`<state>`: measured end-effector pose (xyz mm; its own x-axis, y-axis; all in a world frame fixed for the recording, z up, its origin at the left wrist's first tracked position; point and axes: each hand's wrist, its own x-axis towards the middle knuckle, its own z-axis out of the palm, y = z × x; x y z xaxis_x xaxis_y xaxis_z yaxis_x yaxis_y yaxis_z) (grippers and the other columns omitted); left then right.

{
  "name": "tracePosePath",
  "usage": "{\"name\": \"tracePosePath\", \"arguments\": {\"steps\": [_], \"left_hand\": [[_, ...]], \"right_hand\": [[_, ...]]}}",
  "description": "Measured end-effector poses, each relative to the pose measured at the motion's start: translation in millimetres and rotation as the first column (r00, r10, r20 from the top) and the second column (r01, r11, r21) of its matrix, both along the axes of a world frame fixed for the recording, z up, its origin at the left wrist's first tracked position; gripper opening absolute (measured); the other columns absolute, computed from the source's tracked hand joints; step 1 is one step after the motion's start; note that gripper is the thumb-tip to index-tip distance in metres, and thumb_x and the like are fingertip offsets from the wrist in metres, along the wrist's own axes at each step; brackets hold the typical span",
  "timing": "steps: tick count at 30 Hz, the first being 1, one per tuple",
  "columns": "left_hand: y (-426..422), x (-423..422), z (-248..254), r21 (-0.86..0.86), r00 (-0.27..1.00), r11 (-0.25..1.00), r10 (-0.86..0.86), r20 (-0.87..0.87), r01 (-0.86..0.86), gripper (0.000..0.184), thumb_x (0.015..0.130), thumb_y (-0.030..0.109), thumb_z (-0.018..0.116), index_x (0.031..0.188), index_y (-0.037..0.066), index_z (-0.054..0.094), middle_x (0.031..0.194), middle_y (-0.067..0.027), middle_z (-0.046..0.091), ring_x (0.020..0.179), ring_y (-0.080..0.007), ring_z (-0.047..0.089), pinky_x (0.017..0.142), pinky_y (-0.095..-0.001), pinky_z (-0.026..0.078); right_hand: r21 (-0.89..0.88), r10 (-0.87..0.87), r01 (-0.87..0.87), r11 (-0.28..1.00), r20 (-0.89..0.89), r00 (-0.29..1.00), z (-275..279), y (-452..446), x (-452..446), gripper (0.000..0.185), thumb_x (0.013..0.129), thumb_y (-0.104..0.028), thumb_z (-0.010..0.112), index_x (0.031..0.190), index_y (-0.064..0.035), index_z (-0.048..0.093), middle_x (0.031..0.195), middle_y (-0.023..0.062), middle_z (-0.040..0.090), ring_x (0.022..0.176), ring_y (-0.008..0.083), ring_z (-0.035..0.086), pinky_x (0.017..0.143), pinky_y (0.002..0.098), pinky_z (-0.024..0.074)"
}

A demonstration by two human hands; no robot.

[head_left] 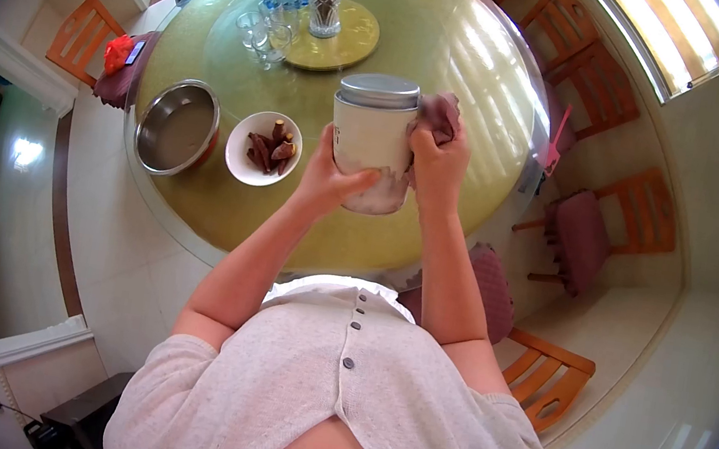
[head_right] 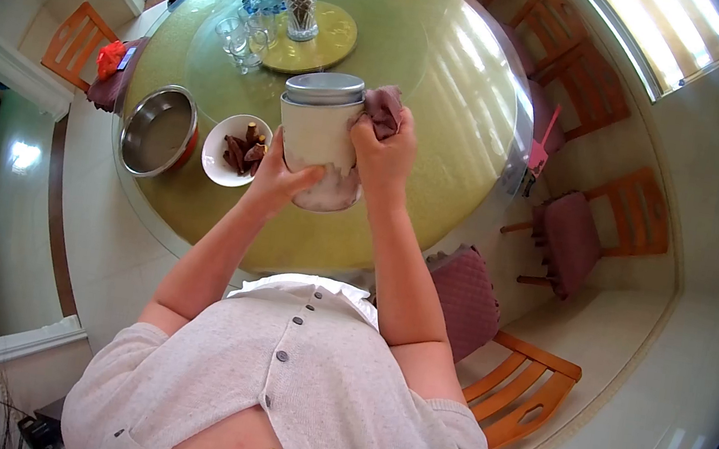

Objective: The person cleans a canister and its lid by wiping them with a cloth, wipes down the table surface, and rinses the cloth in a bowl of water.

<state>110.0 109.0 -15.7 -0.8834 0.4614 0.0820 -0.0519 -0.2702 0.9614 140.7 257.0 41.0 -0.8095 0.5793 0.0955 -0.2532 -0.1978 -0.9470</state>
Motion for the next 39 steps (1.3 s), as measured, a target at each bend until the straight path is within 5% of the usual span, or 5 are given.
{"name": "tracePosePath", "arguments": {"steps": [5, 18, 30, 32, 39], "left_hand": [[0.6, -0.7, 0.6, 0.004, 1.0, 1.0, 0.007, -0.006, -0.007, 0.089, 0.064, 0.026, 0.082, 0.132, 0.001, 0.031, 0.12, -0.0142, 0.051, 0.111, -0.0213, 0.052, 0.091, -0.0348, 0.046], [0.3, 1.0, 4.0, -0.02, 1.0, 1.0, 0.0, 0.0, 0.0, 0.09, 0.064, 0.029, 0.082, 0.132, 0.002, 0.031, 0.119, -0.0144, 0.052, 0.109, -0.0219, 0.053, 0.09, -0.0347, 0.047], [2.0, -3.5, -4.1, -0.069, 0.998, 0.998, 0.003, -0.069, -0.008, 0.09, 0.063, 0.026, 0.083, 0.132, 0.001, 0.03, 0.122, -0.0151, 0.051, 0.113, -0.0224, 0.051, 0.095, -0.036, 0.044], [2.6, -3.4, -9.5, -0.056, 0.997, 0.998, 0.008, -0.079, -0.013, 0.09, 0.063, 0.025, 0.082, 0.132, 0.0, 0.03, 0.122, -0.015, 0.051, 0.113, -0.0224, 0.052, 0.095, -0.0358, 0.044], [2.7, 1.2, 3.8, -0.048, 0.997, 0.999, 0.013, -0.072, -0.016, 0.09, 0.063, 0.024, 0.083, 0.132, -0.001, 0.03, 0.121, -0.0148, 0.051, 0.111, -0.0221, 0.052, 0.095, -0.0353, 0.044]], "right_hand": [[0.185, -0.004, 0.014, 0.983, -0.051, 0.999, -4.0, -7.4, -1.1, 0.035, 0.078, 0.0, 0.063, 0.11, 0.0027, 0.048, 0.095, 0.0046, 0.057, 0.08, 0.0061, 0.055, 0.072, 0.02, 0.0465], [0.039, 0.04, -0.04, 0.998, -0.005, 0.999, -2.2, 5.5, 2.9, 0.03, 0.079, -0.002, 0.063, 0.106, 0.003, 0.052, 0.095, 0.0038, 0.059, 0.084, 0.0084, 0.056, 0.076, 0.022, 0.0475], [0.032, 0.067, -0.069, 0.997, 0.047, 0.997, 9.0, 3.5, 9.8, 0.05, 0.075, -0.003, 0.068, 0.118, 0.0026, 0.042, 0.108, 0.0085, 0.053, 0.099, 0.0125, 0.053, 0.087, 0.0263, 0.0454], [0.011, 0.171, -0.173, 0.985, 0.102, 0.98, -1.6, 8.9, 9.8, 0.066, 0.079, -0.002, 0.063, 0.136, 0.0029, 0.031, 0.124, 0.0123, 0.049, 0.112, 0.0182, 0.051, 0.097, 0.0308, 0.0416], [-0.028, 0.158, -0.156, 0.987, 0.084, 0.984, 7.1, 3.6, 10.5, 0.07, 0.079, 0.0, 0.062, 0.139, 0.0025, 0.025, 0.123, 0.0121, 0.049, 0.108, 0.0181, 0.053, 0.092, 0.0298, 0.0448]]}}
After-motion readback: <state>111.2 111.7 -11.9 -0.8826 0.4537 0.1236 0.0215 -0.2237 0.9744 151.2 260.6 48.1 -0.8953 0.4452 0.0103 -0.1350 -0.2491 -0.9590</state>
